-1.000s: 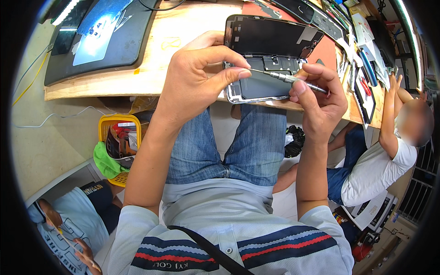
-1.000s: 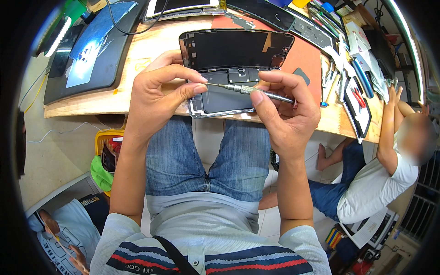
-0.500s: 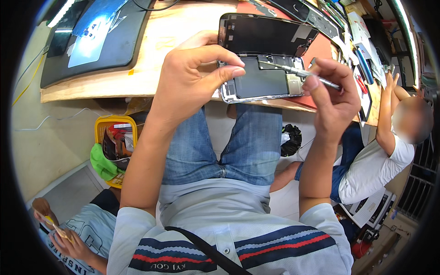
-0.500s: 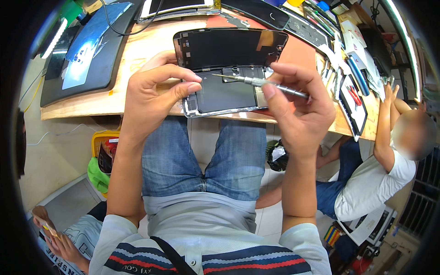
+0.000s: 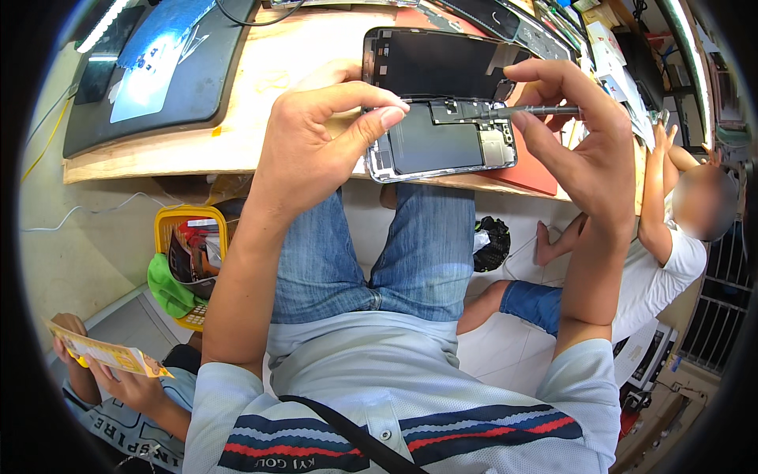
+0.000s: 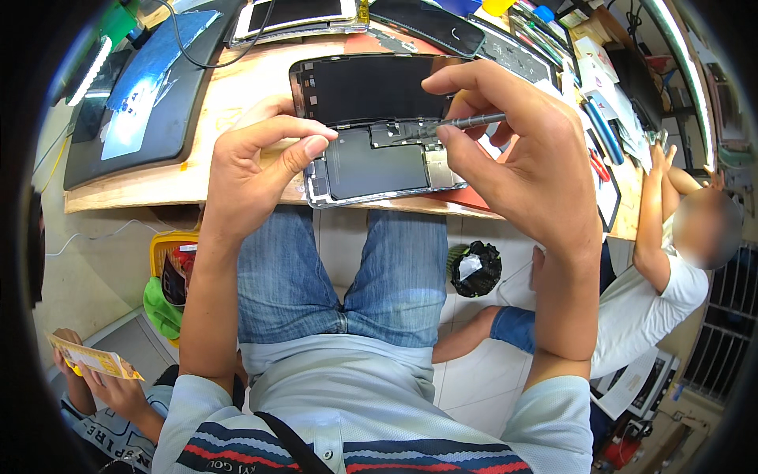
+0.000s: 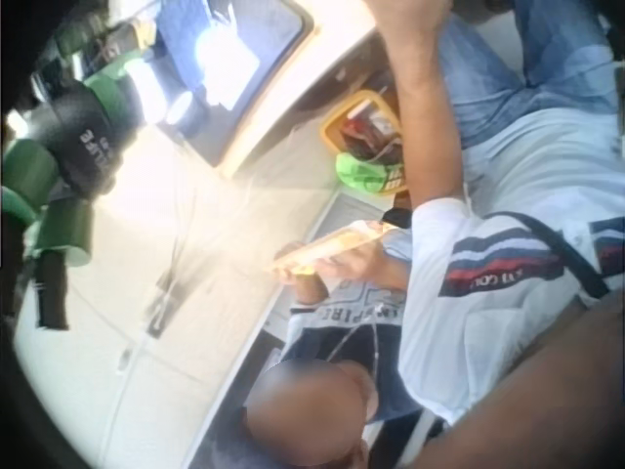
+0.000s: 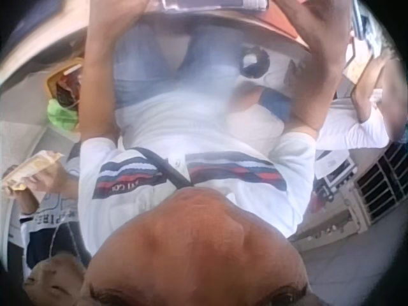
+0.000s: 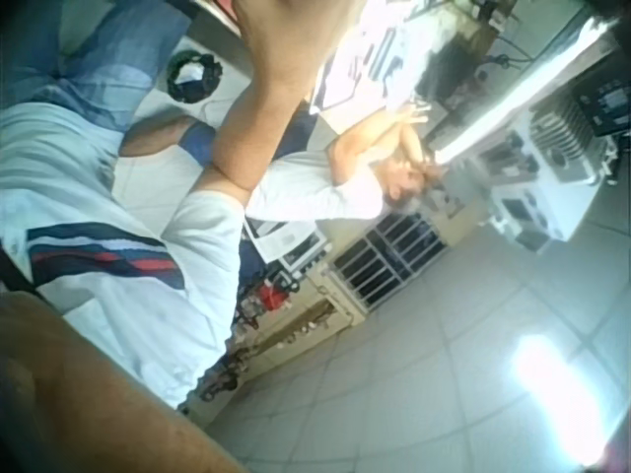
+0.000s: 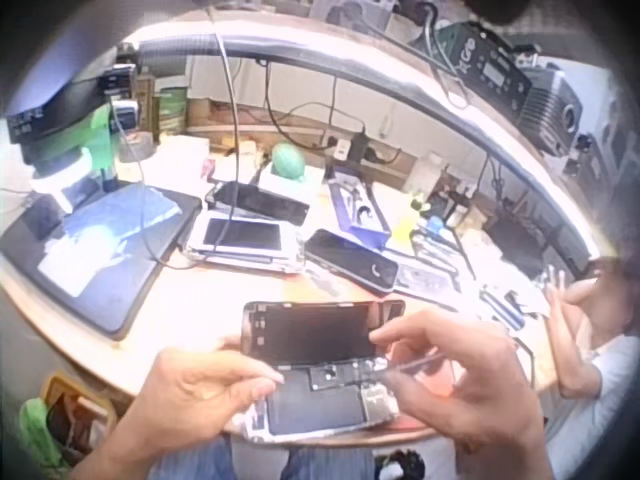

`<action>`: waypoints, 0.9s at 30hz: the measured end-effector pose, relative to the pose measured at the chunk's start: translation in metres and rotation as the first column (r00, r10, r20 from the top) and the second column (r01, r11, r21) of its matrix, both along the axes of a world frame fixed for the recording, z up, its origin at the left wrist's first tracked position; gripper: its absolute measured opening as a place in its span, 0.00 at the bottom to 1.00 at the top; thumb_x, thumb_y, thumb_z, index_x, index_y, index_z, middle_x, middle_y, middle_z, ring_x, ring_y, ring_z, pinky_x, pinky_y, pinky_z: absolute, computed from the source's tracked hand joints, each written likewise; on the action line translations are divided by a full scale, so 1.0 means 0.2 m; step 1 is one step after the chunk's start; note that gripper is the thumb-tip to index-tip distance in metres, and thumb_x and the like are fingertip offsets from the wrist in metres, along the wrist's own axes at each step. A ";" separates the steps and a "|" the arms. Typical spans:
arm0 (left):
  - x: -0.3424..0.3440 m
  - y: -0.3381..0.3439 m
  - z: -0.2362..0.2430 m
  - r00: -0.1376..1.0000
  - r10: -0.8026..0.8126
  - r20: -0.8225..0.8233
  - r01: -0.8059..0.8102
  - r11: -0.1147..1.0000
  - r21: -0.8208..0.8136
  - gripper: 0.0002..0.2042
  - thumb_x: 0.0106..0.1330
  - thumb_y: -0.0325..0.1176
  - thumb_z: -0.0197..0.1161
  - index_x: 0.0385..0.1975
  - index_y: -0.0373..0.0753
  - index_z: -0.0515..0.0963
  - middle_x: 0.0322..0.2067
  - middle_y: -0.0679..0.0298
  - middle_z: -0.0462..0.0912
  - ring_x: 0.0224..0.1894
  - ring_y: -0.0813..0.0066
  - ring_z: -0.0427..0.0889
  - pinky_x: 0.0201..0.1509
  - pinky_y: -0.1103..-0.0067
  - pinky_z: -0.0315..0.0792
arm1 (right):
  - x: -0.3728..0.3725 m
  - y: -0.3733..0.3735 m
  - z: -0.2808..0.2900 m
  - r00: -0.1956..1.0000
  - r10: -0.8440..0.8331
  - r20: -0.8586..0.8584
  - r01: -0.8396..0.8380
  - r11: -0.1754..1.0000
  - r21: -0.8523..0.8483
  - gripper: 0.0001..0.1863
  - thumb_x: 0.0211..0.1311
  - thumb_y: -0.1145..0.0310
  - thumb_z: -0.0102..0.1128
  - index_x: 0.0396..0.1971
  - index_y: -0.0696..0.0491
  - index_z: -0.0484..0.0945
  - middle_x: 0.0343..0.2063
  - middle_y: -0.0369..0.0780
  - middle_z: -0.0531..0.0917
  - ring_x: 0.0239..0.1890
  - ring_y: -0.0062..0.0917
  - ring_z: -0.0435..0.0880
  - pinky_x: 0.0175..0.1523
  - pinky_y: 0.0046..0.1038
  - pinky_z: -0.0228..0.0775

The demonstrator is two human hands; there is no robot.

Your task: The person uses a screwdriver to remove screws from the internal frame of a disassembled smartphone. They then reassemble the device by closing the screen and back cover, and finally power it on to verify functionality.

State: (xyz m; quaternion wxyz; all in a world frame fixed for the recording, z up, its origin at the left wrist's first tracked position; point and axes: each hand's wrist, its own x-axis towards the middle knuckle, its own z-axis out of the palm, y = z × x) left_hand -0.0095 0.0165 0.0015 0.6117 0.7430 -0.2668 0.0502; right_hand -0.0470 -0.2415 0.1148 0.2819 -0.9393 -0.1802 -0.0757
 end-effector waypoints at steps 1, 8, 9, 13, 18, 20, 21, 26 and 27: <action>0.00 0.00 0.00 1.000 0.000 -0.013 0.000 1.000 0.002 0.07 0.65 0.29 0.72 0.39 0.35 0.89 0.44 0.56 0.86 0.48 0.69 0.84 0.54 0.75 0.76 | 0.01 0.01 0.01 1.000 0.021 0.001 -0.021 1.000 -0.005 0.19 0.57 0.77 0.68 0.50 0.54 0.85 0.29 0.30 0.84 0.34 0.13 0.80 0.36 0.19 0.68; 0.00 0.00 0.01 1.000 -0.010 -0.003 0.010 1.000 0.011 0.07 0.64 0.29 0.74 0.38 0.35 0.89 0.45 0.55 0.86 0.49 0.68 0.84 0.54 0.76 0.76 | 0.06 0.06 0.00 0.995 0.093 0.022 -0.091 0.992 -0.090 0.19 0.54 0.75 0.68 0.48 0.51 0.85 0.27 0.31 0.83 0.32 0.15 0.81 0.35 0.22 0.68; 0.00 0.00 0.01 1.000 -0.011 0.009 0.011 1.000 0.019 0.07 0.63 0.29 0.74 0.38 0.35 0.89 0.46 0.55 0.86 0.49 0.68 0.84 0.54 0.76 0.76 | 0.06 0.06 0.00 0.994 0.101 0.030 -0.097 0.990 -0.105 0.19 0.54 0.75 0.68 0.48 0.51 0.85 0.27 0.31 0.83 0.32 0.16 0.81 0.34 0.22 0.69; 0.00 0.01 0.01 1.000 -0.019 -0.007 0.019 1.000 0.012 0.07 0.60 0.27 0.75 0.38 0.35 0.89 0.46 0.55 0.86 0.50 0.68 0.84 0.55 0.75 0.76 | 0.07 0.08 0.02 0.995 0.094 0.016 -0.091 0.985 -0.148 0.20 0.53 0.75 0.68 0.49 0.51 0.84 0.27 0.32 0.83 0.32 0.17 0.82 0.35 0.23 0.69; 0.00 0.01 0.01 0.999 -0.042 -0.008 0.042 0.999 0.000 0.08 0.58 0.25 0.76 0.37 0.35 0.89 0.46 0.56 0.86 0.50 0.68 0.84 0.55 0.75 0.76 | 0.09 0.08 0.03 0.990 0.143 0.008 -0.139 0.973 -0.184 0.21 0.52 0.78 0.66 0.49 0.51 0.84 0.29 0.33 0.83 0.34 0.19 0.82 0.36 0.24 0.71; 0.00 0.01 0.01 0.999 -0.049 -0.011 0.049 0.999 0.004 0.08 0.58 0.25 0.77 0.37 0.35 0.89 0.47 0.56 0.85 0.51 0.68 0.84 0.55 0.75 0.76 | 0.10 0.09 0.04 0.985 0.174 0.009 -0.169 0.969 -0.177 0.22 0.51 0.79 0.65 0.49 0.52 0.84 0.31 0.33 0.83 0.35 0.20 0.83 0.37 0.24 0.73; 0.00 0.01 0.01 0.999 -0.053 -0.005 0.053 0.999 0.008 0.08 0.58 0.25 0.77 0.37 0.35 0.89 0.47 0.56 0.85 0.51 0.68 0.84 0.55 0.75 0.76 | 0.10 0.10 0.05 0.982 0.189 0.011 -0.184 0.967 -0.174 0.22 0.51 0.79 0.64 0.49 0.52 0.84 0.31 0.34 0.83 0.36 0.21 0.83 0.38 0.25 0.74; 0.01 -0.01 0.01 0.999 -0.051 0.004 0.051 0.999 0.001 0.08 0.57 0.25 0.77 0.36 0.35 0.89 0.47 0.56 0.85 0.50 0.68 0.84 0.55 0.75 0.76 | 0.14 0.13 0.07 0.976 0.211 -0.061 -0.219 0.911 -0.349 0.21 0.51 0.80 0.63 0.49 0.54 0.83 0.33 0.38 0.83 0.36 0.27 0.84 0.40 0.27 0.76; 0.01 -0.01 0.01 0.999 -0.051 0.003 0.051 0.999 0.011 0.08 0.57 0.25 0.77 0.36 0.34 0.89 0.47 0.55 0.85 0.51 0.68 0.84 0.55 0.75 0.76 | 0.15 0.16 0.11 0.985 0.128 -0.119 -0.168 0.879 -0.446 0.20 0.53 0.80 0.63 0.49 0.55 0.83 0.34 0.40 0.83 0.36 0.27 0.84 0.40 0.28 0.76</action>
